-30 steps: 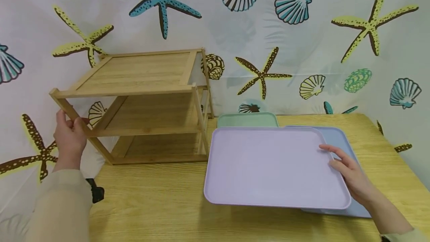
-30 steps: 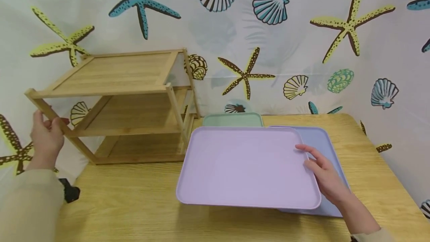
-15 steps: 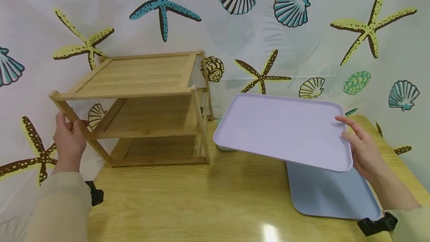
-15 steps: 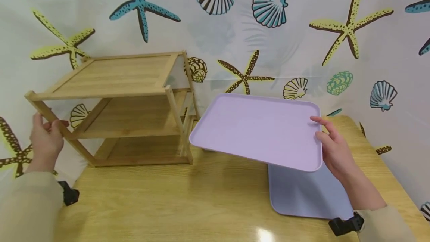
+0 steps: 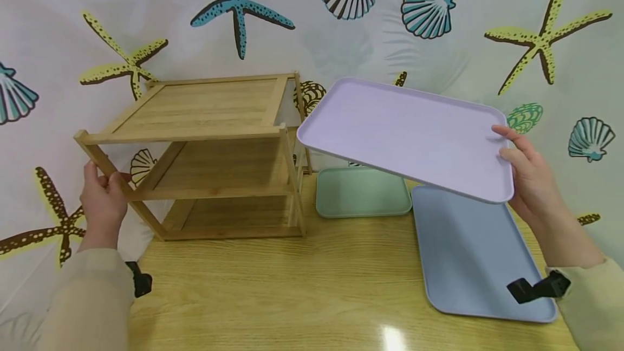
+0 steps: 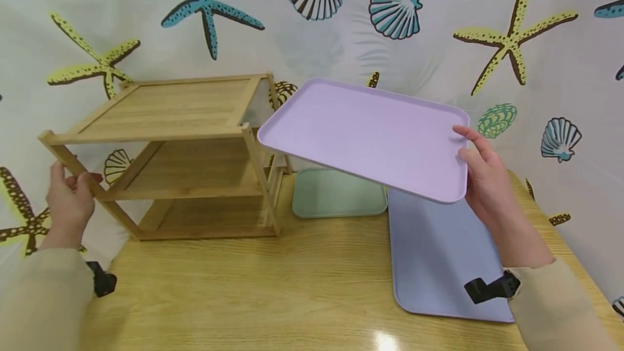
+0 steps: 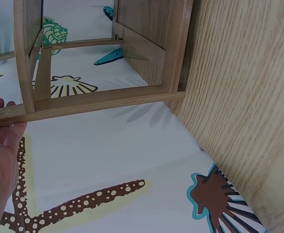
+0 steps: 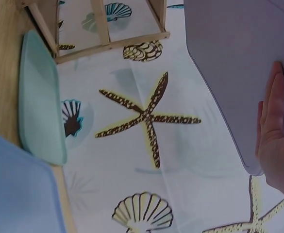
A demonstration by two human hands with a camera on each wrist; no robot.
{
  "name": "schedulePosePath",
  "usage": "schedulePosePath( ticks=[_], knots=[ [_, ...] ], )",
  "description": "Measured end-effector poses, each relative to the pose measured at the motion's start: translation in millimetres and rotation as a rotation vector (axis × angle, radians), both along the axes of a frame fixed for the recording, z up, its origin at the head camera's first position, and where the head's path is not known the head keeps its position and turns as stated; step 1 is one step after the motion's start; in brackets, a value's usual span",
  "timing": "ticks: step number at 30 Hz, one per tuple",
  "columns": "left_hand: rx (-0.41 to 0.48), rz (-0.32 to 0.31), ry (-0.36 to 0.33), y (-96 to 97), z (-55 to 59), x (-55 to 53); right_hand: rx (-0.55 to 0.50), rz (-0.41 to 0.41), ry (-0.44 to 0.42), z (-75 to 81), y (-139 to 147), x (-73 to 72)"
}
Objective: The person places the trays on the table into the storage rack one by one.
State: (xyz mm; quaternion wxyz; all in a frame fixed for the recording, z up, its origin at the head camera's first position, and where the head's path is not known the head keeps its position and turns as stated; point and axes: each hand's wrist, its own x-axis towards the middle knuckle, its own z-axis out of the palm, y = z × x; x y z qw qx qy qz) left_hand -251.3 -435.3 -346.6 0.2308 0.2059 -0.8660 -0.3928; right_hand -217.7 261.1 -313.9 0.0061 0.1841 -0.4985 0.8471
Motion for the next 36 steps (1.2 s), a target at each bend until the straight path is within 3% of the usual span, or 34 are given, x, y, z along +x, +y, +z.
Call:
schedulePosePath(
  ticks=[8, 16, 27, 36],
  knots=[
    [-0.058, -0.003, 0.021, -0.8, -3.5, 2.0, 0.001, 0.011, 0.004, 32.7, -35, -18.4],
    [-0.083, 0.009, 0.026, -2.3, -3.5, 3.3, 0.019, 0.060, 0.052, 54.4, -79, -37.8],
    [-0.060, 0.016, 0.018, -6.7, -1.4, 2.3, 0.168, 0.006, 0.017, 69.0, -139, -63.3],
    [-0.067, 0.022, 0.028, -3.4, -1.9, 0.8, 0.395, -0.043, 0.016, 83.0, -171, -80.8]
  ],
)
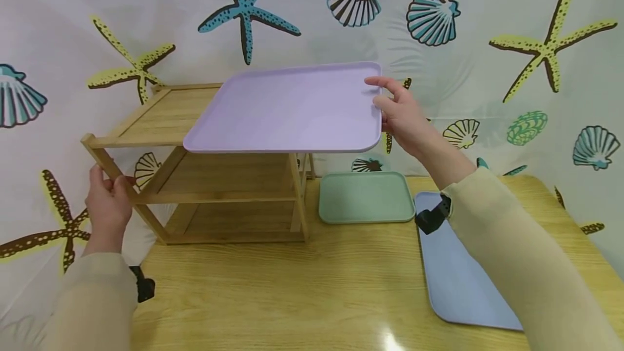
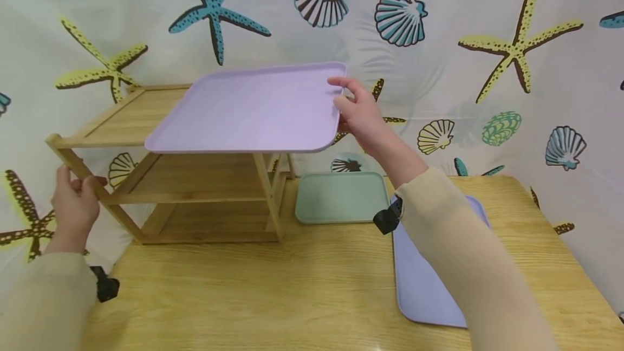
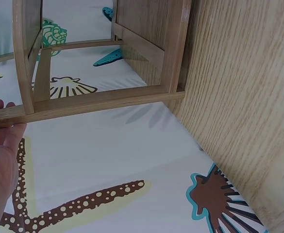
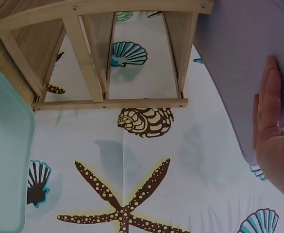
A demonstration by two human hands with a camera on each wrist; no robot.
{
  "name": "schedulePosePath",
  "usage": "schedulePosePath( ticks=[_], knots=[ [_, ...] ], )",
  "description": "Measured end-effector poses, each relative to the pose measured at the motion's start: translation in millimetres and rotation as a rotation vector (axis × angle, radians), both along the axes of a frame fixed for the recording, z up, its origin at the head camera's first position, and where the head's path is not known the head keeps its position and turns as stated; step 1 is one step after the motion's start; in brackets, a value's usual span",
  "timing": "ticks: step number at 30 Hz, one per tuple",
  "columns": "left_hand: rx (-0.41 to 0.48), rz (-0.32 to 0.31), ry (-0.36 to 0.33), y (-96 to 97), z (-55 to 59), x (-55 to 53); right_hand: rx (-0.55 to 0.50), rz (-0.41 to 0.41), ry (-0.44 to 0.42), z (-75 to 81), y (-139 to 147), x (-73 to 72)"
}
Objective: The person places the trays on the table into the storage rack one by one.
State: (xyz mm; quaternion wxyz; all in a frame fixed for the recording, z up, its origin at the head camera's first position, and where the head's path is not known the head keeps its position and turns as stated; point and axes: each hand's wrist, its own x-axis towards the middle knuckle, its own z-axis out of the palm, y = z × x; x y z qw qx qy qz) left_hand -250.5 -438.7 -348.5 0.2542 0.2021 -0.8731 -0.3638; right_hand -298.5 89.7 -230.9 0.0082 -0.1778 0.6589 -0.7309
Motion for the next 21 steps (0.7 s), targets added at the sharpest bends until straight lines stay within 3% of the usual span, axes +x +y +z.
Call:
schedulePosePath(
  ticks=[4, 8, 15, 21],
  knots=[
    [-0.013, 0.005, 0.003, 0.5, -0.3, 0.5, 0.049, 0.004, -0.024, 4.8, -13, -6.4],
    [-0.025, 0.002, 0.007, -0.1, 0.1, 0.3, 0.023, 0.004, -0.061, 3.8, -28, -13.8],
    [-0.026, -0.005, 0.026, -0.1, 1.3, 0.9, -0.091, -0.009, -0.129, -11.7, -58, -25.4],
    [-0.016, -0.003, 0.021, 1.6, 0.0, 1.5, -0.077, -0.010, -0.131, -22.4, -83, -30.5]
  ],
)
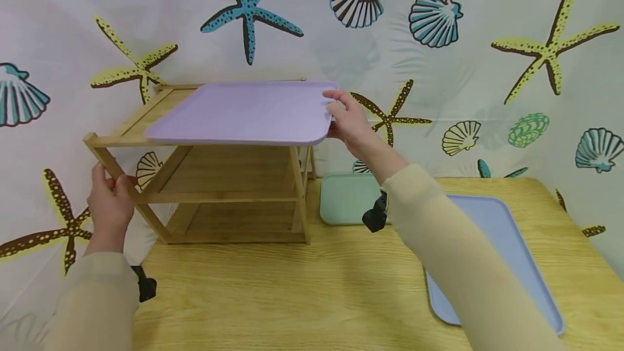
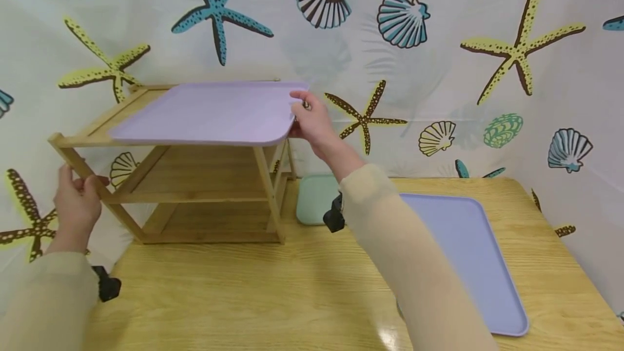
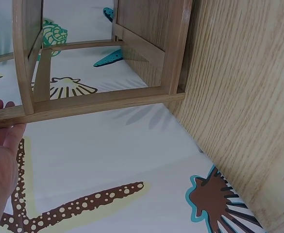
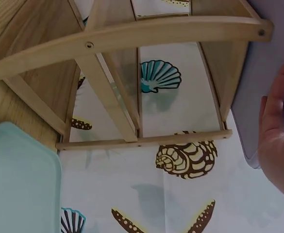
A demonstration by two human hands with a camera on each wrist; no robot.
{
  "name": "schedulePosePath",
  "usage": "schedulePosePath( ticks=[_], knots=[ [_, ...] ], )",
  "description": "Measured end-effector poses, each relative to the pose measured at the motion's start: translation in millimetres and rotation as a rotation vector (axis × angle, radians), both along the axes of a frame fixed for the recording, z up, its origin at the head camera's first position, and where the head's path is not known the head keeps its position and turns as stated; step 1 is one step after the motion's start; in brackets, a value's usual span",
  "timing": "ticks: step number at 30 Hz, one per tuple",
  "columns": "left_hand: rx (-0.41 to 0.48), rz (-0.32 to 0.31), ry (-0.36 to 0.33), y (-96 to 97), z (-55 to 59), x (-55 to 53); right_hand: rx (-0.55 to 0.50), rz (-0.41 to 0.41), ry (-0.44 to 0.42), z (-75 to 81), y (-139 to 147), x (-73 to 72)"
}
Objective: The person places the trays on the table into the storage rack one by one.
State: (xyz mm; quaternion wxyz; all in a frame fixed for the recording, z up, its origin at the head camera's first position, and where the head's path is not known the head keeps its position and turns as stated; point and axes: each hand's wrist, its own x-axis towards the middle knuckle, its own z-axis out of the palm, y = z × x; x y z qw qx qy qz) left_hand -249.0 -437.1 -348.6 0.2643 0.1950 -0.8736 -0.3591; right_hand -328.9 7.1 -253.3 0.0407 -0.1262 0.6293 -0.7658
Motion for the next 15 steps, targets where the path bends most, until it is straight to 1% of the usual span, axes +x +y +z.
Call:
schedulePosePath(
  ticks=[2, 5, 10, 12, 15],
  knots=[
    [-0.001, 0.002, -0.001, 0.9, -1.3, -0.6, 0.029, 0.004, 0.006, -1.8, -5.6, -1.7],
    [-0.024, 0.013, 0.017, 1.1, -2.5, -2.0, 0.104, 0.012, 0.030, -1.8, -10.7, -3.3],
    [-0.043, 0.032, 0.026, -0.6, -3.0, -4.6, 0.201, 0.032, 0.072, -0.5, -11.3, -5.2],
    [-0.038, 0.026, 0.023, -1.4, -3.0, -4.7, 0.235, 0.027, 0.097, -0.6, -9.4, -3.7],
    [-0.041, 0.029, 0.019, -2.5, -3.6, -3.6, 0.338, 0.008, 0.162, -1.1, -6.7, 2.2]
  ],
)
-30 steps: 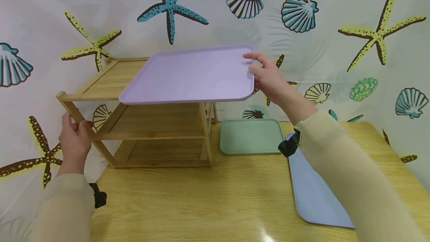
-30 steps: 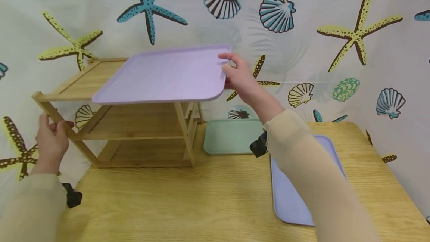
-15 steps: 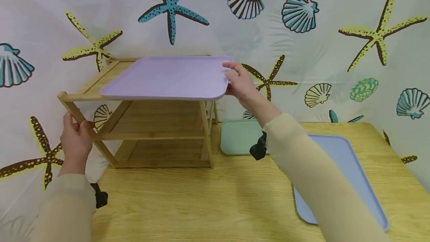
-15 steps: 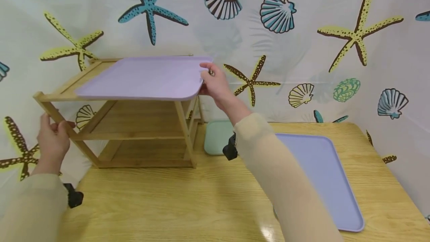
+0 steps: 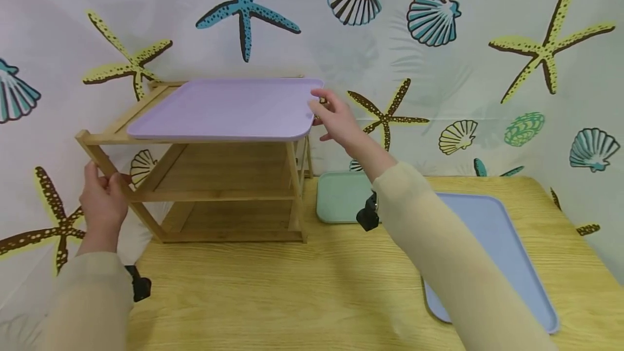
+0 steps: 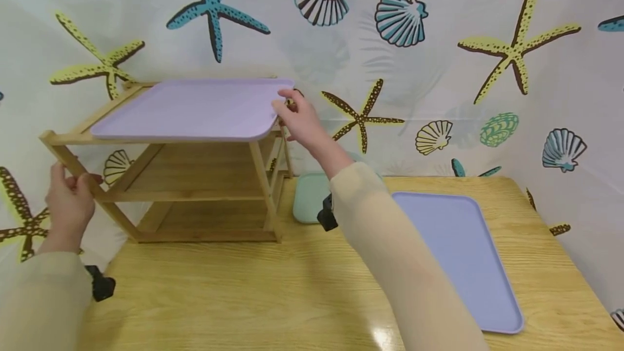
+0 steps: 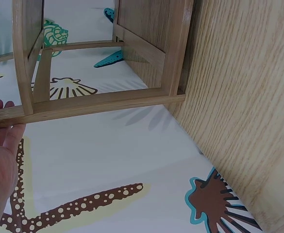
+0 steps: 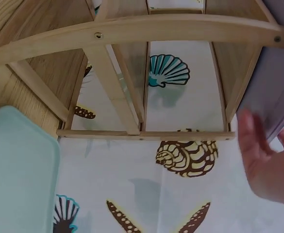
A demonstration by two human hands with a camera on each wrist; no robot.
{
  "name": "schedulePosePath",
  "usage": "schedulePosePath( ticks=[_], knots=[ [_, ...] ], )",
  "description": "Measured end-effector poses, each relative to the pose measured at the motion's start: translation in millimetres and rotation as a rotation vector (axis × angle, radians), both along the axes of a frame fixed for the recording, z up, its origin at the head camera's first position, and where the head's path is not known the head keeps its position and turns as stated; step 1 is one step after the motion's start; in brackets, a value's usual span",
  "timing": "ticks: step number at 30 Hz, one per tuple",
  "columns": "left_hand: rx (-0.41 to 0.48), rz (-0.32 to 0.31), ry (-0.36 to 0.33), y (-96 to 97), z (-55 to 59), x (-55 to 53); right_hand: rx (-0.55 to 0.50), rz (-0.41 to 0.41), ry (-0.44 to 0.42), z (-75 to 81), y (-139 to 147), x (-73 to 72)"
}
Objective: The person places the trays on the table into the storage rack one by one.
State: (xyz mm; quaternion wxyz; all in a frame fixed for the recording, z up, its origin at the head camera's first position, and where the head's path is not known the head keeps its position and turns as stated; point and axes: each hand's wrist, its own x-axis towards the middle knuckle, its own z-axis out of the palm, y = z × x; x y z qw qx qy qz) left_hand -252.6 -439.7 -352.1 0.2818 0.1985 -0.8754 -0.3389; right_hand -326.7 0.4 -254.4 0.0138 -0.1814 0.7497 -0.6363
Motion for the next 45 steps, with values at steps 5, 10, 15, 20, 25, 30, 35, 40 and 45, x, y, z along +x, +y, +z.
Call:
schedulePosePath(
  ticks=[5, 10, 15, 20, 25, 30, 35, 40, 45],
  knots=[
    [0.044, -0.001, -0.036, -4.3, 2.9, 3.1, 0.226, -0.020, 0.201, 3.2, -2, 18.4],
    [0.062, 0.004, -0.045, -8.6, 1.9, 4.1, 0.379, -0.010, 0.267, 6.0, -6, 41.8],
    [0.049, 0.011, -0.031, -10.1, 1.5, 5.6, 0.496, -0.068, 0.278, 3.9, -12, 55.3],
    [0.049, 0.021, -0.026, -6.0, 3.7, 4.6, 0.444, -0.136, 0.296, -0.9, -17, 54.0],
    [0.044, 0.014, -0.001, -2.8, 3.6, 2.4, 0.384, -0.172, 0.302, -4.8, -29, 47.8],
    [0.032, -0.002, 0.007, 1.8, 0.8, 1.6, 0.383, -0.185, 0.298, -6.4, -44, 43.2],
    [0.014, -0.005, 0.016, 4.7, 0.8, 3.9, 0.410, -0.175, 0.259, -4.7, -57, 40.1],
    [0.012, -0.002, 0.035, 4.6, 1.4, 4.3, 0.452, -0.175, 0.217, 0.1, -66, 35.6],
    [0.030, -0.010, 0.023, 0.4, -1.4, 2.6, 0.489, -0.155, 0.191, 3.0, -71, 30.9]
  ],
)
